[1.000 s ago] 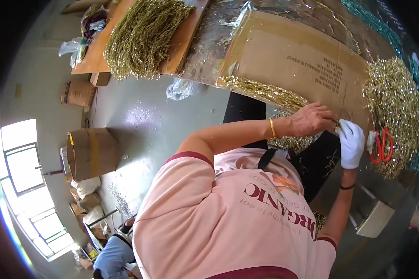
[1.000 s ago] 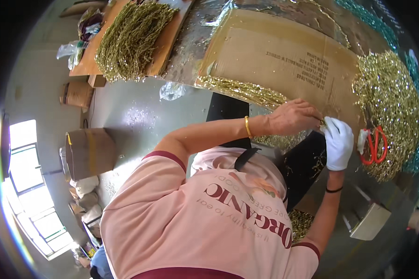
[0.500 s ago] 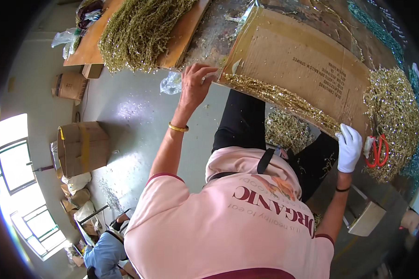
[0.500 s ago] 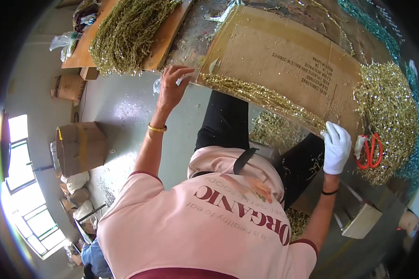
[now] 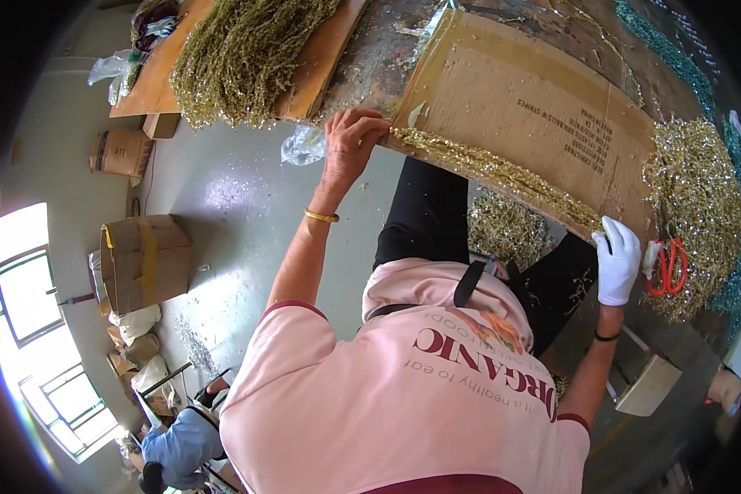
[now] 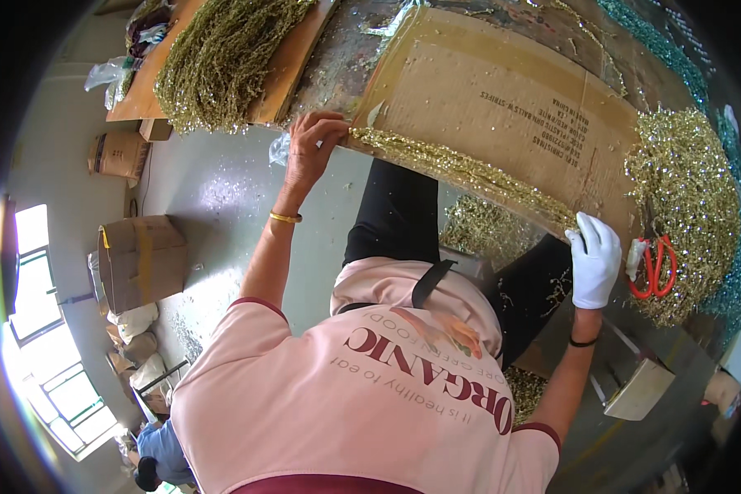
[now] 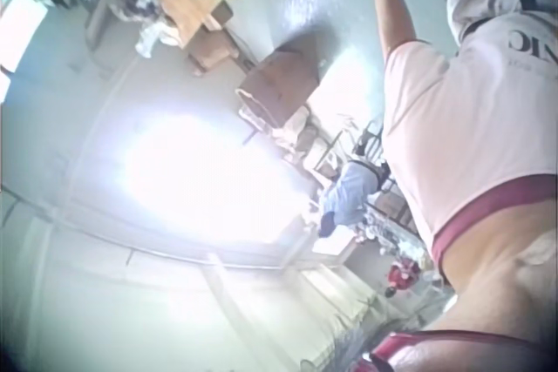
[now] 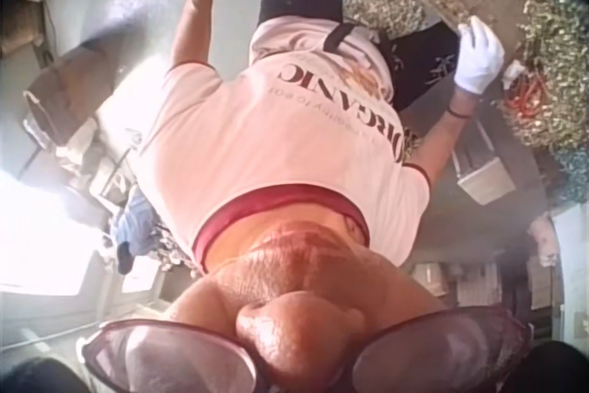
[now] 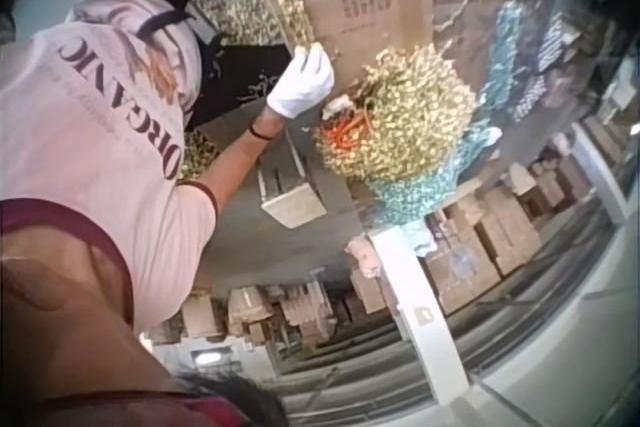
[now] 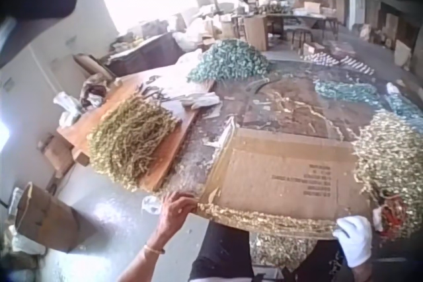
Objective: Cutting gold tinsel garland into smaller pieces using scissors at a workbench.
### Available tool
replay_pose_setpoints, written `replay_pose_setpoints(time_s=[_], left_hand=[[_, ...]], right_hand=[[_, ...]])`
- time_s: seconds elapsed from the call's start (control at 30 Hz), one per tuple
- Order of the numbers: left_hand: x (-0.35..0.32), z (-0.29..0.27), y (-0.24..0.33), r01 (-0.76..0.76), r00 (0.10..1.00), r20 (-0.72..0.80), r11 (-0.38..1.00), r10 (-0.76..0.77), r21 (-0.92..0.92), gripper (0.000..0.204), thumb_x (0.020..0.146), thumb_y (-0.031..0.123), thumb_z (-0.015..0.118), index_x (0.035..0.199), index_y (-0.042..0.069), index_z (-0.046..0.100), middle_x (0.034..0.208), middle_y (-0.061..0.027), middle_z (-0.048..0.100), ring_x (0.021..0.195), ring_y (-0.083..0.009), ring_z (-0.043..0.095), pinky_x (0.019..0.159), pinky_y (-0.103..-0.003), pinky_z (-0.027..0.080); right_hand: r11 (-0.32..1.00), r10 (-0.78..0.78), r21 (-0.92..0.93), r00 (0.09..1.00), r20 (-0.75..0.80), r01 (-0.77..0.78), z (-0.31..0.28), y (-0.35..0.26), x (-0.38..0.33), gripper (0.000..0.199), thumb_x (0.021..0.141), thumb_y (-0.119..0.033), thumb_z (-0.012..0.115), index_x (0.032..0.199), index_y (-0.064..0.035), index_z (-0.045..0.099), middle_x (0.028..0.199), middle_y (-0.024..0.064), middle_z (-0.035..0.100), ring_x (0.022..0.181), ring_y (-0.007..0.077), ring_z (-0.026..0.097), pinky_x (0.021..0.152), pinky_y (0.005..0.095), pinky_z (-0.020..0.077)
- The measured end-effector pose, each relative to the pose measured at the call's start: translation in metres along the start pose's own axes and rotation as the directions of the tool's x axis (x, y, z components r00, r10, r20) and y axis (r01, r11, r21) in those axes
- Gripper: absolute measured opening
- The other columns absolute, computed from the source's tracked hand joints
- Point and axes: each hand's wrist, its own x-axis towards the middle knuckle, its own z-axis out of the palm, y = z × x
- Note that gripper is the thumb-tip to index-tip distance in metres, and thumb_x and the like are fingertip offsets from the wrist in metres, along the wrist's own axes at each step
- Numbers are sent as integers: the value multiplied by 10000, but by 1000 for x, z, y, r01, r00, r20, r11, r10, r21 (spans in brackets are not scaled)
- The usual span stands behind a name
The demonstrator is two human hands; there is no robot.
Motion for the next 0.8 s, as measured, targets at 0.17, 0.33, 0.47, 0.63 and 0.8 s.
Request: replay_pose_setpoints(time_s=[0.17, 0.33, 0.47, 0.63, 0.8], left_hand=[[8, 1, -5, -8, 998, 60, 997, 13, -79, 129, 714, 91, 668, 835, 132, 654, 929, -2, 603, 889, -228, 545, 781, -350, 395], [13, -20, 12, 128, 973, 206, 988, -108, -88, 197, 731, 15, 650, 915, 83, 660, 979, -96, 593, 939, -260, 552, 815, -359, 446], [30, -28, 25, 82, 943, 283, 948, -173, 307, 246, 784, 15, 600, 1023, 72, 618, 1036, -110, 588, 991, -277, 543, 844, -373, 442], [70, 45, 198, -121, 922, 254, 839, 294, -531, 269, 729, 81, 682, 989, 63, 615, 1049, -99, 587, 1020, -257, 539, 863, -358, 440], [48, 135, 238, -454, 785, 177, 745, 594, -488, 209, 713, 119, 683, 908, 85, 616, 962, -55, 587, 890, -235, 544, 788, -353, 408]], right_hand=[[1000, -10, -3, 999, 45, 10, -9, 4, -2, 315, 723, -86, 681, 1031, -62, 620, 1031, 59, 605, 950, 232, 549, 845, 339, 426], [997, -80, 3, 997, 11, 80, -5, 4, 3, 228, 716, -157, 638, 930, -79, 638, 1019, 19, 603, 950, 210, 547, 826, 339, 435], [996, -89, -12, 991, -96, 88, 8, 9, -1, 245, 704, -181, 667, 931, -93, 640, 952, 21, 599, 894, 209, 558, 760, 330, 451], [999, -51, 0, 990, -130, 52, 3, 15, -12, 267, 690, -160, 690, 943, -94, 638, 927, 20, 603, 865, 213, 571, 745, 331, 457], [997, -20, 76, 985, -172, 33, 11, 8, -9, 272, 687, -150, 686, 948, -93, 636, 917, 21, 601, 870, 210, 569, 742, 335, 454]])
